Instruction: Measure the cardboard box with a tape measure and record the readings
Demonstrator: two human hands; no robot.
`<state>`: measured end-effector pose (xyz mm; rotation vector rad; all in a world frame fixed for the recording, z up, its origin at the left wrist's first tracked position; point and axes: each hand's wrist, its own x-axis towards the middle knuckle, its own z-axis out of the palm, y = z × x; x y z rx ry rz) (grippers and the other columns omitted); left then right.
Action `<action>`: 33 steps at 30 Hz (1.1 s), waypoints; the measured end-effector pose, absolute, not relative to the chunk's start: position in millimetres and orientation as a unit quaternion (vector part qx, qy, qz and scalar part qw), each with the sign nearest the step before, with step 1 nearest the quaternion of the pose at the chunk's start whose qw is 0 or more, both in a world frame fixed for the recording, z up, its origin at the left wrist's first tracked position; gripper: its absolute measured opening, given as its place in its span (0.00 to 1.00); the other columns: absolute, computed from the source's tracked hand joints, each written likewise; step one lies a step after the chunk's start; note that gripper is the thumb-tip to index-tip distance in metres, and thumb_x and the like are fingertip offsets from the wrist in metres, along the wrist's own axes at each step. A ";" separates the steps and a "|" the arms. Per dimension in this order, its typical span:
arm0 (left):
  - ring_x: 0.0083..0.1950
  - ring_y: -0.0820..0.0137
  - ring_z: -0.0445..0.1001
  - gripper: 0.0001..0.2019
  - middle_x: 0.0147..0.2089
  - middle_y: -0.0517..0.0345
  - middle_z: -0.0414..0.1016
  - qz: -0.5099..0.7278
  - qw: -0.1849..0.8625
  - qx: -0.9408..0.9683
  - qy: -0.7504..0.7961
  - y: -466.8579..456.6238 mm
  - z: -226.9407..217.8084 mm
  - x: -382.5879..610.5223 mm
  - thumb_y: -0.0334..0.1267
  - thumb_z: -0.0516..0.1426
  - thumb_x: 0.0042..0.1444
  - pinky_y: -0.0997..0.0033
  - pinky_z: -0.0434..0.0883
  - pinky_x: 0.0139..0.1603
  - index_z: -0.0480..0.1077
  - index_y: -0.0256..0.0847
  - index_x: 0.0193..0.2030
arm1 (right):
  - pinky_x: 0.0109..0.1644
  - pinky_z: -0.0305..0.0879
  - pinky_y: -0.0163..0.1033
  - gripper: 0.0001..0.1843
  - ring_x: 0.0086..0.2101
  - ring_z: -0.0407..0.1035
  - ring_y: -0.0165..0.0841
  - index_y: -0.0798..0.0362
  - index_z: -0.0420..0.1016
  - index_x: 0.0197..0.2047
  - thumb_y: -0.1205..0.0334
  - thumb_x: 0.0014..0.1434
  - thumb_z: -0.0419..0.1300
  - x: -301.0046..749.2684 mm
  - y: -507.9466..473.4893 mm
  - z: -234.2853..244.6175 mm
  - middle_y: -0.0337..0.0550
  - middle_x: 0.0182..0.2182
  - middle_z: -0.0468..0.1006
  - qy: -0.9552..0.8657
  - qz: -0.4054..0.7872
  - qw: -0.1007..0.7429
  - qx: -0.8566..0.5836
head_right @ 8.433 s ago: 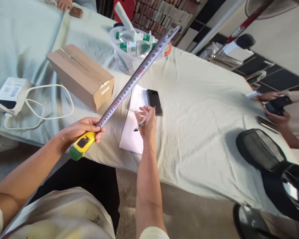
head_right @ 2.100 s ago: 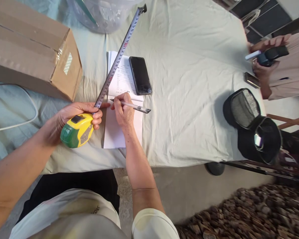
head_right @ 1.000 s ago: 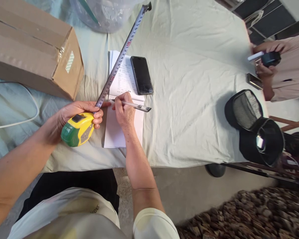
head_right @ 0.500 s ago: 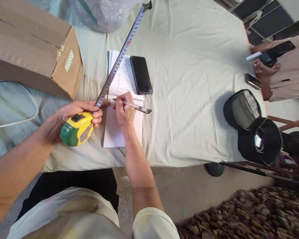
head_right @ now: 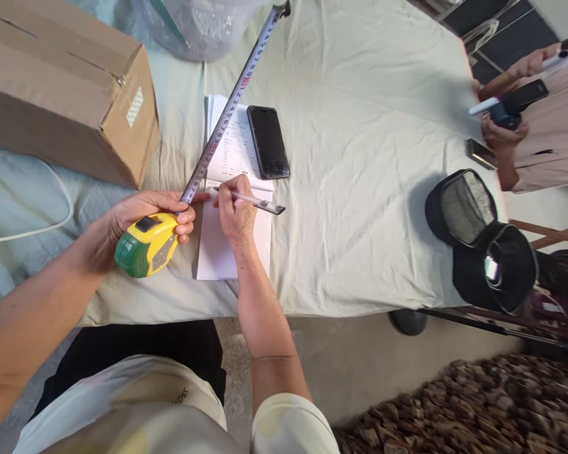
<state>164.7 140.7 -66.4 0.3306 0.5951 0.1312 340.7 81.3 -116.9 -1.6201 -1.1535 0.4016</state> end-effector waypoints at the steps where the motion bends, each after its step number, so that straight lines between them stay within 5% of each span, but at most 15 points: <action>1: 0.24 0.71 0.69 0.09 0.23 0.57 0.68 0.064 0.940 0.162 0.292 140.5 -66.3 164.7 0.23 0.52 0.58 0.73 0.75 0.28 0.71 0.37 0.35 | 0.33 0.66 0.38 0.10 0.23 0.66 0.28 0.47 0.61 0.29 0.65 0.62 0.53 340.5 81.1 -116.8 0.28 0.19 0.70 -0.483 0.171 0.527 -0.678; 33: 0.23 0.69 0.70 0.11 0.22 0.58 0.69 0.060 0.935 0.153 0.313 141.0 -64.2 164.8 0.23 0.53 0.57 0.71 0.74 0.27 0.74 0.36 0.42 | 0.35 0.66 0.39 0.10 0.23 0.66 0.28 0.47 0.61 0.29 0.62 0.63 0.54 344.9 78.6 -118.4 0.28 0.18 0.70 -0.464 0.145 0.540 -0.687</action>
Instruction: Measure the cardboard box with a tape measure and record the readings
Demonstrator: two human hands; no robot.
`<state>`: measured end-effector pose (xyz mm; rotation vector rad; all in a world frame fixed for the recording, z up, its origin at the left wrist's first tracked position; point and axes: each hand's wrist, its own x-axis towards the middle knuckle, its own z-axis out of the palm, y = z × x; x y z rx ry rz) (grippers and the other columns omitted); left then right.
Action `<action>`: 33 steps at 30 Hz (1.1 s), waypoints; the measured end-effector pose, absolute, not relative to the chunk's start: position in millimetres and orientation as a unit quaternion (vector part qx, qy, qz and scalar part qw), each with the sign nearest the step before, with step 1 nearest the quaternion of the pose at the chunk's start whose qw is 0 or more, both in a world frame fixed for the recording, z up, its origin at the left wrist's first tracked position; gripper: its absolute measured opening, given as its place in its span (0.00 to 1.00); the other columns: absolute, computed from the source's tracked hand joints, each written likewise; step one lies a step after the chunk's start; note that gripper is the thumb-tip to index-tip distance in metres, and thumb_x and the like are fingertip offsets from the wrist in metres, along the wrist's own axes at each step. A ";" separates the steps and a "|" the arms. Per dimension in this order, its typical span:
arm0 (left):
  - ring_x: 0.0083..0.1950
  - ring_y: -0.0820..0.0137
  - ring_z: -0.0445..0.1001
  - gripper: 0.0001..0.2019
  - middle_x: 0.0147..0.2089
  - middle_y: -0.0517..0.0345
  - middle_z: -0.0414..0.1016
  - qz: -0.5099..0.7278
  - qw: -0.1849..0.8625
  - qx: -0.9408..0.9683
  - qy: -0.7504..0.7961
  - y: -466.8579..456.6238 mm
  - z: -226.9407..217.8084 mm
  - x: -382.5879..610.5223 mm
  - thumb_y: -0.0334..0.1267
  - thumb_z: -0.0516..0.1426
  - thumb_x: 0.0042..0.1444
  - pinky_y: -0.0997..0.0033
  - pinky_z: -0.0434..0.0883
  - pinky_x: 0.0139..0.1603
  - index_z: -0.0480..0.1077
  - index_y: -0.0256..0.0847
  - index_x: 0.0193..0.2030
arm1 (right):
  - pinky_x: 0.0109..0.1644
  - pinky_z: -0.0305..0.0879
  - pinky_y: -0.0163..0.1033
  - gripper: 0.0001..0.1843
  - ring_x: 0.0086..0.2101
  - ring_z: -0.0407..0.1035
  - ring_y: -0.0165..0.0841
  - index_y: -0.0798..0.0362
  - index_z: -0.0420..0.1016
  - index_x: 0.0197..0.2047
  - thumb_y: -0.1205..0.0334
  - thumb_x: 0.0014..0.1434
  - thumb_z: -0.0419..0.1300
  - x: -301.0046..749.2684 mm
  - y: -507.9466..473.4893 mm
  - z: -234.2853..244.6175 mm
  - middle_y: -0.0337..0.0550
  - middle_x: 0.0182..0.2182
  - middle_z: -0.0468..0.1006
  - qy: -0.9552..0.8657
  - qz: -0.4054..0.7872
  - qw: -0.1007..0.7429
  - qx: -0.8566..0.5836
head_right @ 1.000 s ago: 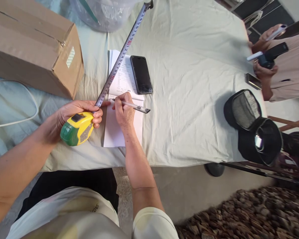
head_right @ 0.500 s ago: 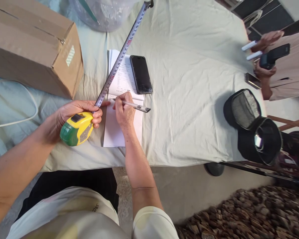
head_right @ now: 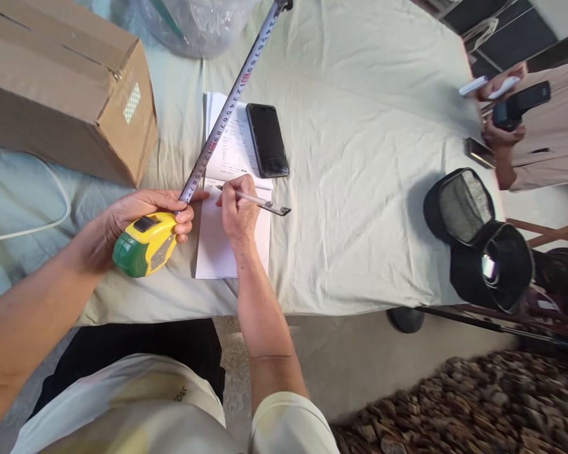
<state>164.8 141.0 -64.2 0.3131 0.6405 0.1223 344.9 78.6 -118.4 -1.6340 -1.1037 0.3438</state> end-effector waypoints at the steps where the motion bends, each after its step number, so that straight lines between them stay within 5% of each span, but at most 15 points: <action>1: 0.23 0.69 0.71 0.10 0.22 0.57 0.69 0.058 0.936 0.153 0.311 141.2 -64.3 164.8 0.23 0.53 0.57 0.71 0.74 0.27 0.73 0.36 0.41 | 0.36 0.66 0.39 0.10 0.23 0.66 0.28 0.47 0.61 0.30 0.61 0.64 0.54 344.9 78.8 -119.1 0.28 0.18 0.70 -0.465 0.147 0.539 -0.687; 25: 0.24 0.70 0.71 0.10 0.23 0.58 0.69 0.065 0.938 0.158 0.301 141.0 -67.0 164.5 0.23 0.53 0.58 0.71 0.75 0.28 0.74 0.36 0.40 | 0.34 0.65 0.38 0.11 0.23 0.65 0.27 0.47 0.61 0.28 0.62 0.63 0.54 341.9 78.7 -117.1 0.28 0.18 0.69 -0.468 0.146 0.528 -0.693; 33: 0.24 0.70 0.70 0.11 0.23 0.57 0.69 0.073 0.938 0.164 0.298 138.6 -65.2 162.6 0.23 0.53 0.58 0.72 0.75 0.28 0.74 0.36 0.40 | 0.31 0.63 0.37 0.10 0.22 0.66 0.26 0.48 0.61 0.32 0.59 0.66 0.53 344.1 81.8 -114.1 0.29 0.19 0.66 -0.374 0.143 0.643 -0.652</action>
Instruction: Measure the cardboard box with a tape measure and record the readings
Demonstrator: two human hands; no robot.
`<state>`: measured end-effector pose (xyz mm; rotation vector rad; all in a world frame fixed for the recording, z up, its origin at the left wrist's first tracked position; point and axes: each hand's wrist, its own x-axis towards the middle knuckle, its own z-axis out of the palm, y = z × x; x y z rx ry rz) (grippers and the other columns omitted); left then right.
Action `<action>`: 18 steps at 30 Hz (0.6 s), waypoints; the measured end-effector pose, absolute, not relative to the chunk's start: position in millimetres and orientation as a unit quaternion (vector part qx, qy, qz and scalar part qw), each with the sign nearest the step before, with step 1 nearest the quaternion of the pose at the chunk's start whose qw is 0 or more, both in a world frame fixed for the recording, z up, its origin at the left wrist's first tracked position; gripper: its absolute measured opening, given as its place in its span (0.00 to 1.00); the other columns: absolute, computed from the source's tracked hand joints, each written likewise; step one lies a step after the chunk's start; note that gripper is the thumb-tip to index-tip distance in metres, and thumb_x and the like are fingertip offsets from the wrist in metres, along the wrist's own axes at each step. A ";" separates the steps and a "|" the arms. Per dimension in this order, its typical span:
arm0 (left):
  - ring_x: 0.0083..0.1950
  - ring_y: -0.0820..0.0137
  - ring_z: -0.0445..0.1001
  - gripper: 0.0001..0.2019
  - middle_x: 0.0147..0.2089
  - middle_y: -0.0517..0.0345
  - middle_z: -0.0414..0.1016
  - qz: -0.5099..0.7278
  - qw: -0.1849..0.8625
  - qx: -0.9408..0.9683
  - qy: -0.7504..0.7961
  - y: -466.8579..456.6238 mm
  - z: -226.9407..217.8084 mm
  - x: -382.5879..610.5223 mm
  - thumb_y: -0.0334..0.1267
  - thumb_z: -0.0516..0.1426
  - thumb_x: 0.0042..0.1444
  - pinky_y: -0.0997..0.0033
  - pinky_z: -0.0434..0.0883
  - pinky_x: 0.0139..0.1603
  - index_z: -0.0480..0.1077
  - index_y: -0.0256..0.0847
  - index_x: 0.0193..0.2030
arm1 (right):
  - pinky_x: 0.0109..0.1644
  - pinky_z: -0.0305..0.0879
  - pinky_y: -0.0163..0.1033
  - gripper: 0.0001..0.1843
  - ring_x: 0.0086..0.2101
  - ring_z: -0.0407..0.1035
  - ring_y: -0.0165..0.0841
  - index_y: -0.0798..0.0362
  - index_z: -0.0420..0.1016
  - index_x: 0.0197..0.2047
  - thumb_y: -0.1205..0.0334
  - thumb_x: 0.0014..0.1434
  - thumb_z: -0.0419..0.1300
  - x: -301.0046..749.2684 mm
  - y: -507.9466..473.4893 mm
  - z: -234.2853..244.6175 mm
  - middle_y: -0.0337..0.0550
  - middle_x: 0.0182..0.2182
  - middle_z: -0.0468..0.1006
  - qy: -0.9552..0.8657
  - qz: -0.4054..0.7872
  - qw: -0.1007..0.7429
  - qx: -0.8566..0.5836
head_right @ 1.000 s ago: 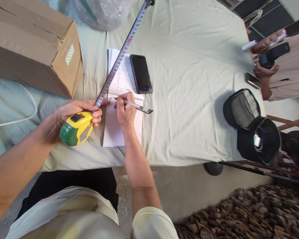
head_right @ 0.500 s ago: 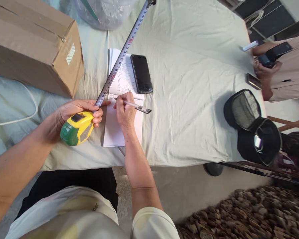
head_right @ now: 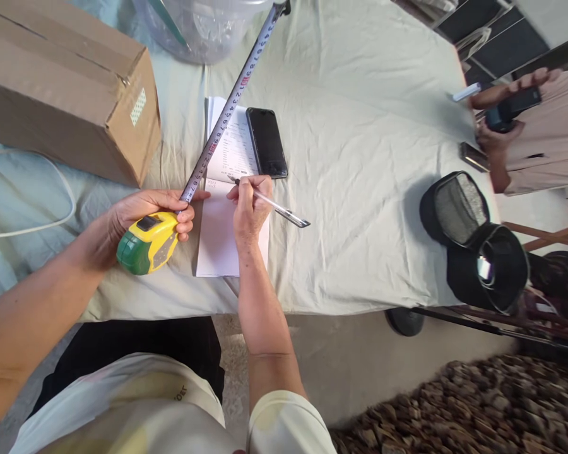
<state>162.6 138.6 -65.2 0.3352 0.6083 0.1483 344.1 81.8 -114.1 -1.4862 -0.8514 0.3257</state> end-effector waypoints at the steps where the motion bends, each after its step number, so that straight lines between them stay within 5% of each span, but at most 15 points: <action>1: 0.23 0.70 0.70 0.11 0.23 0.57 0.69 0.073 0.937 0.167 0.297 138.3 -64.6 161.9 0.23 0.53 0.58 0.72 0.75 0.28 0.75 0.36 0.41 | 0.31 0.63 0.37 0.10 0.22 0.66 0.27 0.48 0.61 0.32 0.58 0.66 0.54 344.2 82.3 -113.7 0.29 0.19 0.67 -0.371 0.146 0.651 -0.646; 10: 0.25 0.71 0.70 0.10 0.23 0.56 0.69 0.107 0.934 0.218 0.263 132.5 -69.0 155.4 0.23 0.53 0.59 0.73 0.75 0.29 0.76 0.33 0.38 | 0.33 0.66 0.37 0.17 0.22 0.68 0.26 0.48 0.66 0.40 0.42 0.68 0.54 342.4 77.6 -106.1 0.31 0.23 0.75 -0.423 0.127 0.648 -0.620; 18: 0.25 0.71 0.72 0.03 0.23 0.55 0.70 0.150 0.952 0.247 0.103 119.5 -72.1 135.9 0.28 0.61 0.55 0.72 0.70 0.30 0.77 0.31 0.35 | 0.39 0.72 0.41 0.20 0.28 0.75 0.30 0.50 0.68 0.39 0.40 0.65 0.55 339.3 71.4 -96.1 0.39 0.30 0.82 -0.445 0.163 0.590 -0.653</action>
